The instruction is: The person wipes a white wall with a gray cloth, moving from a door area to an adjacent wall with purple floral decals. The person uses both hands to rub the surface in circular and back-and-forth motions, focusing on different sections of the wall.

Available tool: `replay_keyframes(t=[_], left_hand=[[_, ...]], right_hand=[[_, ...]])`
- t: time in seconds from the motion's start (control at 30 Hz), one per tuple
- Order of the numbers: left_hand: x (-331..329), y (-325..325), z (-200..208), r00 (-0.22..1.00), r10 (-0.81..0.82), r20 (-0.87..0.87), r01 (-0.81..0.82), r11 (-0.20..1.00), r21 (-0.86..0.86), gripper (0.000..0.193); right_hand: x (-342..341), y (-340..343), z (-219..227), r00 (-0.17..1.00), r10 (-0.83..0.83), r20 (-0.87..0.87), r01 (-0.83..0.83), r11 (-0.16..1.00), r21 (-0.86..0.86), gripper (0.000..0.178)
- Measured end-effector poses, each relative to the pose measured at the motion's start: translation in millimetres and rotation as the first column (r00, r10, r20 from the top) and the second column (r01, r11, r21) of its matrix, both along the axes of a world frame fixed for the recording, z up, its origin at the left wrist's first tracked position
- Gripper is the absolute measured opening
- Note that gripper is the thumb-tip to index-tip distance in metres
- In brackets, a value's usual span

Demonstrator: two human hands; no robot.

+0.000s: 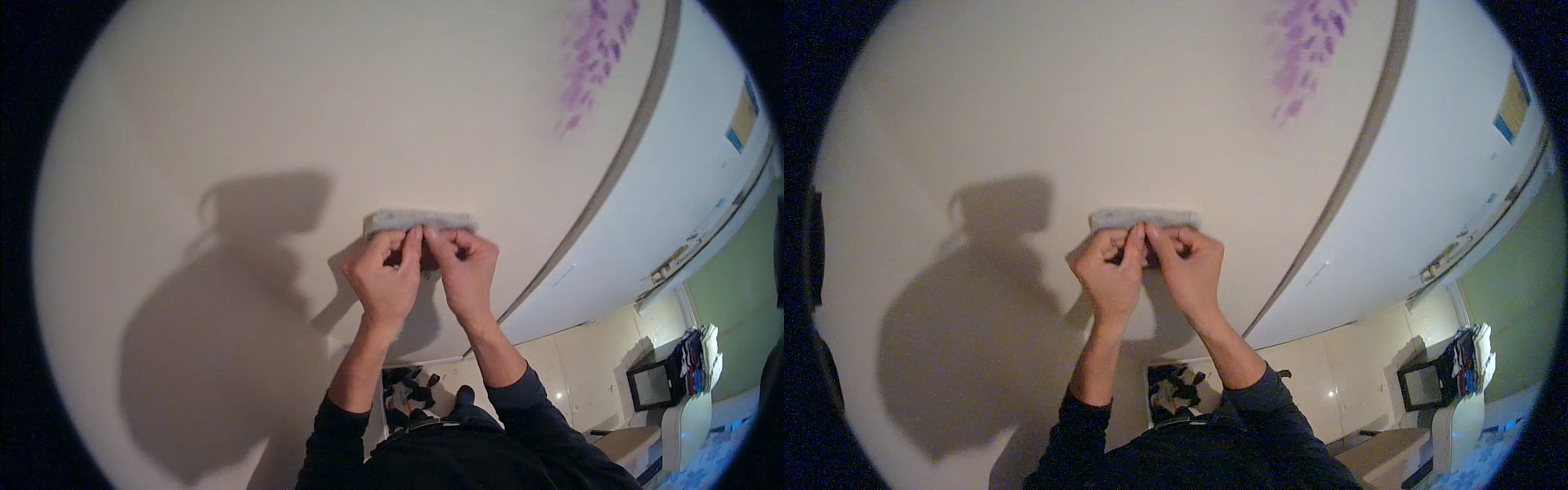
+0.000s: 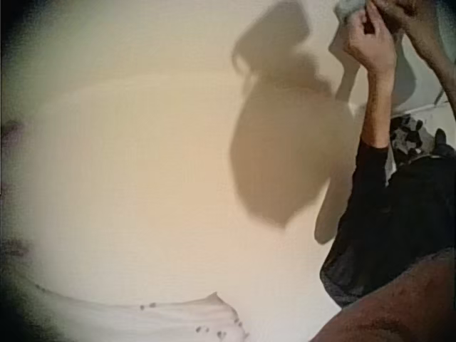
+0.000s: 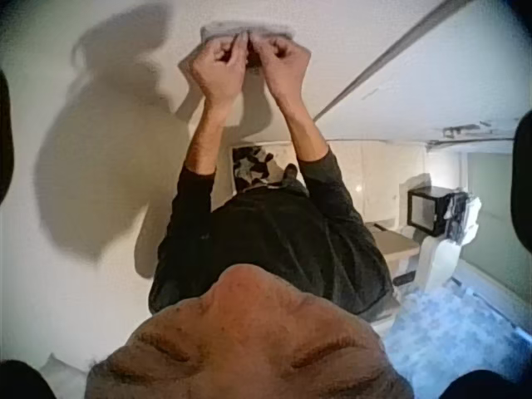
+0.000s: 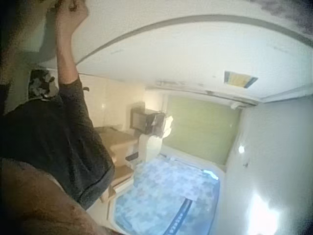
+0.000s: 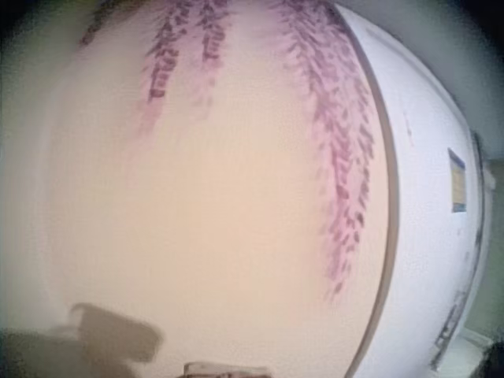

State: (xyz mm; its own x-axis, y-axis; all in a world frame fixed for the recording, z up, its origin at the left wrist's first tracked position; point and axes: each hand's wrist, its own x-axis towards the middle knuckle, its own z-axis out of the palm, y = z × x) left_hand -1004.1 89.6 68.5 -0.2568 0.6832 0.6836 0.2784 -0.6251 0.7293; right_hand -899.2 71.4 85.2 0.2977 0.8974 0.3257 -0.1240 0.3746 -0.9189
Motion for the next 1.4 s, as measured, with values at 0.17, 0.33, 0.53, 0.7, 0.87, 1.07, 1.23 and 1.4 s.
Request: replay_keyframes(t=[0.17,0.33,0.53,0.7,0.87,1.07,1.23,1.4], left_hand=[[-21,-17,-98,0.996,0.076,0.056,-0.060,0.967,-0.249,0.013],[-27,-22,-100,0.996,0.081,-0.028,-0.085,0.918,-0.388,0.015],[-52,-6,18,0.984,0.101,0.148,-0.079,0.985,-0.150,0.020],[-75,-13,-26,0.978,0.160,0.133,-0.124,0.962,-0.244,0.022],[-89,-10,-142,0.972,0.224,0.074,-0.190,0.928,-0.320,0.014],[-92,-4,-72,0.958,0.286,-0.016,-0.285,0.948,-0.143,0.017],[-114,-6,-8,0.898,0.434,-0.067,-0.429,0.900,0.079,0.018],[-131,-9,-94,0.858,0.496,-0.134,-0.502,0.865,-0.017,0.017]], right_hand=[[-24,1,-138,0.999,0.013,0.047,-0.009,0.996,-0.088,0.025],[-34,3,-155,0.998,0.030,-0.048,-0.032,0.999,-0.039,0.025],[-63,13,-19,0.994,0.106,-0.041,-0.101,0.989,0.104,0.030],[-79,14,-68,0.979,0.187,0.086,-0.187,0.982,-0.010,0.028],[-91,6,-153,0.975,0.205,0.085,-0.195,0.975,-0.110,0.022],[-93,18,-107,0.968,0.230,0.099,-0.227,0.973,-0.039,0.022],[-131,16,-39,0.949,0.309,-0.070,-0.302,0.949,0.093,0.022],[-147,10,-104,0.933,0.349,0.084,-0.346,0.937,-0.049,0.022]])
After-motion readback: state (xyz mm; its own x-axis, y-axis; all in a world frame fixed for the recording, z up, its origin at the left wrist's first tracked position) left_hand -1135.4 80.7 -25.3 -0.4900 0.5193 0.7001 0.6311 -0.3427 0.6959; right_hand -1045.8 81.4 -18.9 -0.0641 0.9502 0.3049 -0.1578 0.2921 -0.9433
